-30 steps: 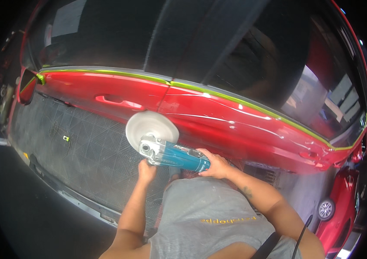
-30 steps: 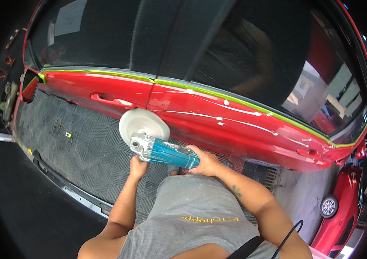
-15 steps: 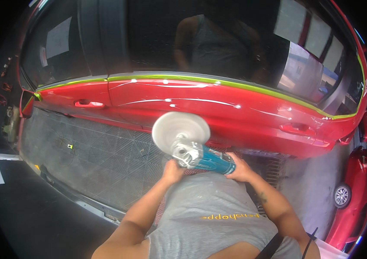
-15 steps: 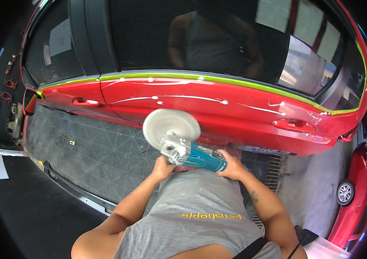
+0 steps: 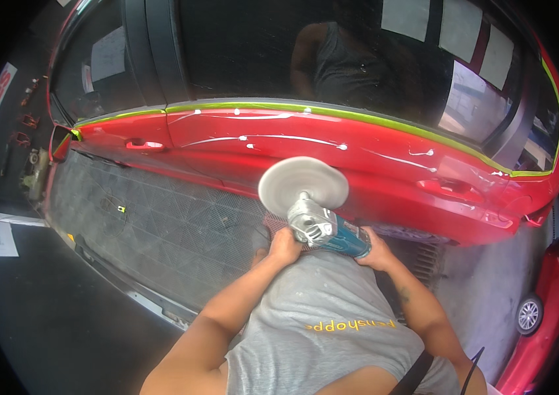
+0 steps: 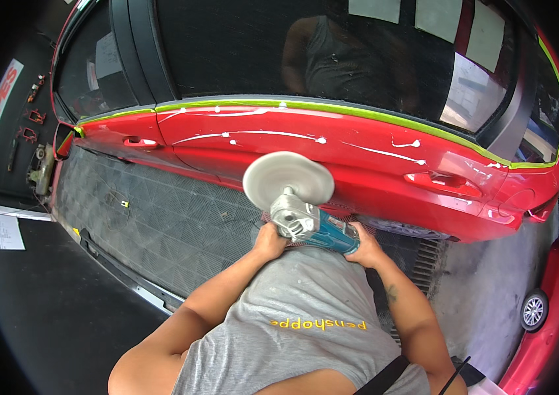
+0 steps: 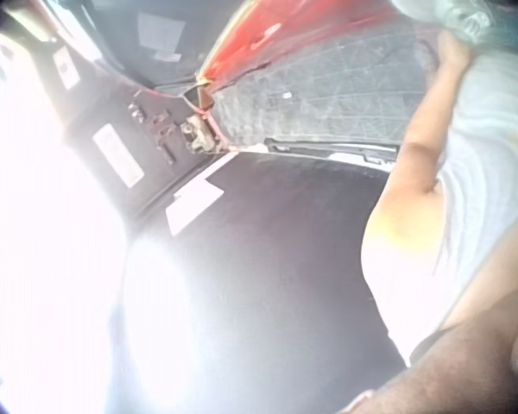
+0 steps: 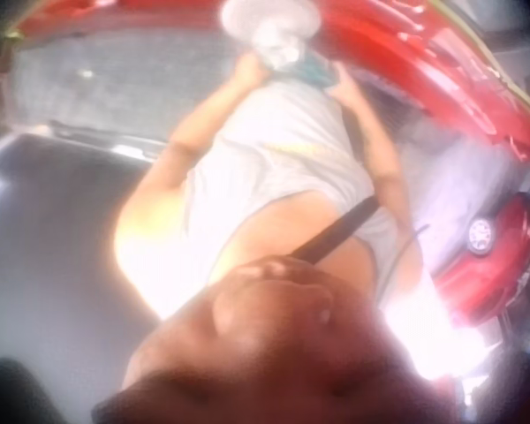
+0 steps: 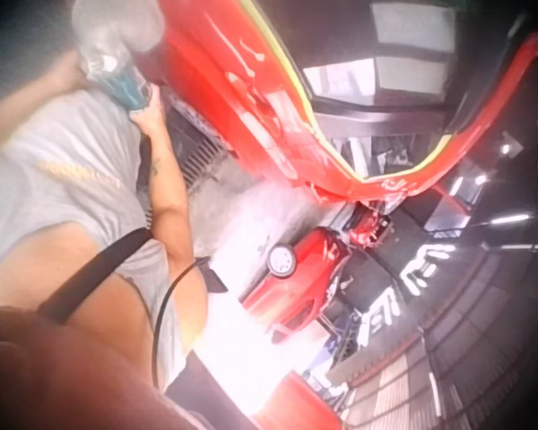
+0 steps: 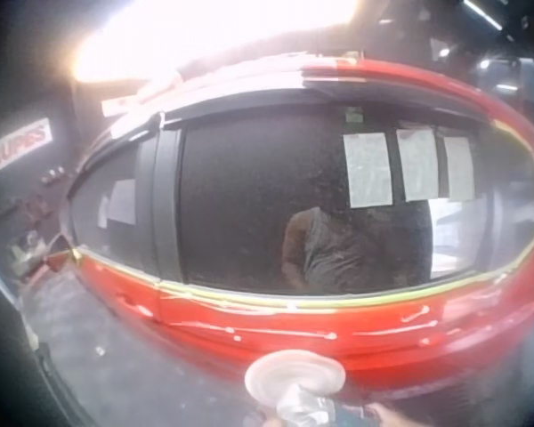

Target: The person uses a teal electric polisher with a white pad to buff the red paint on the side of a car. They move the tool in circular and sweeping motions along the door panel and rear quarter panel, working around the door handle and fuel cap. The car is masked with yellow tape along the window edges.

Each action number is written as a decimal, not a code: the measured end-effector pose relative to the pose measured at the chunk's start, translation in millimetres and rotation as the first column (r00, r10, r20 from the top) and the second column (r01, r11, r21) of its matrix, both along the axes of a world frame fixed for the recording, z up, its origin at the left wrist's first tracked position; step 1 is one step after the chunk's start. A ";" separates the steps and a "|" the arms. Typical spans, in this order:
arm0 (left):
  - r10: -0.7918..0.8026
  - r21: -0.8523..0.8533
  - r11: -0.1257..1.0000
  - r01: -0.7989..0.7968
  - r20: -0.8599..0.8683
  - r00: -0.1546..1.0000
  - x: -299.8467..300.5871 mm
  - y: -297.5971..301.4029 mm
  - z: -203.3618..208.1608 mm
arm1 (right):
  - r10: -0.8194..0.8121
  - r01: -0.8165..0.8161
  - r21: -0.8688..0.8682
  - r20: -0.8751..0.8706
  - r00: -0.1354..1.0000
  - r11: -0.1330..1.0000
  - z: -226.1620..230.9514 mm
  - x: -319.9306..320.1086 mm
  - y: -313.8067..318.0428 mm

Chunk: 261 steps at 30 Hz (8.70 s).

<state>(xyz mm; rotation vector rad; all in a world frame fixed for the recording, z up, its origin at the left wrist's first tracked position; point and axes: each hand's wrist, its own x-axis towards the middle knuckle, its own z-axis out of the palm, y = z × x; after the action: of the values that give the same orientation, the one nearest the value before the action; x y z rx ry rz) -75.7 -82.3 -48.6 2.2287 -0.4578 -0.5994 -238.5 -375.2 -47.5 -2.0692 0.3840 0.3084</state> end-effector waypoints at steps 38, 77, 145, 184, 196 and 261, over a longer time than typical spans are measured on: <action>0.139 -0.033 0.988 -0.154 -0.275 0.951 56.0 87.0 -5.0 | 0.105 -0.108 -0.092 -0.034 0.994 0.990 73.5 82.7 60.5; 0.052 -0.153 0.982 -0.111 -0.349 0.936 79.1 120.7 4.7 | 0.101 -0.124 -0.205 -0.120 0.988 0.971 110.2 104.8 102.8; 0.180 0.016 0.983 -0.182 -0.257 0.950 100.8 168.5 24.7 | 0.129 -0.147 -0.118 -0.149 0.980 0.982 89.4 145.4 142.4; 0.389 -0.010 0.918 -0.396 -0.168 0.906 222.4 328.9 5.0 | 0.385 -0.407 -0.102 -0.179 0.905 0.908 105.0 307.7 287.5; 0.070 -0.274 0.952 -0.132 -0.226 0.972 103.7 155.9 36.4 | 0.259 -0.273 -0.071 -0.165 0.952 0.959 96.8 147.6 123.3; -0.270 0.023 0.962 0.270 -0.012 0.963 -192.8 -262.3 45.6 | -0.353 0.345 0.107 0.064 0.933 0.932 11.7 -263.1 -227.9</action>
<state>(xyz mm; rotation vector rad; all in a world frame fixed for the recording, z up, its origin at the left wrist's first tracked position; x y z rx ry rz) -268.5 -344.6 -3.0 2.2024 -0.7624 -0.7593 -501.6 -603.1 -35.8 -1.8716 0.6640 0.0248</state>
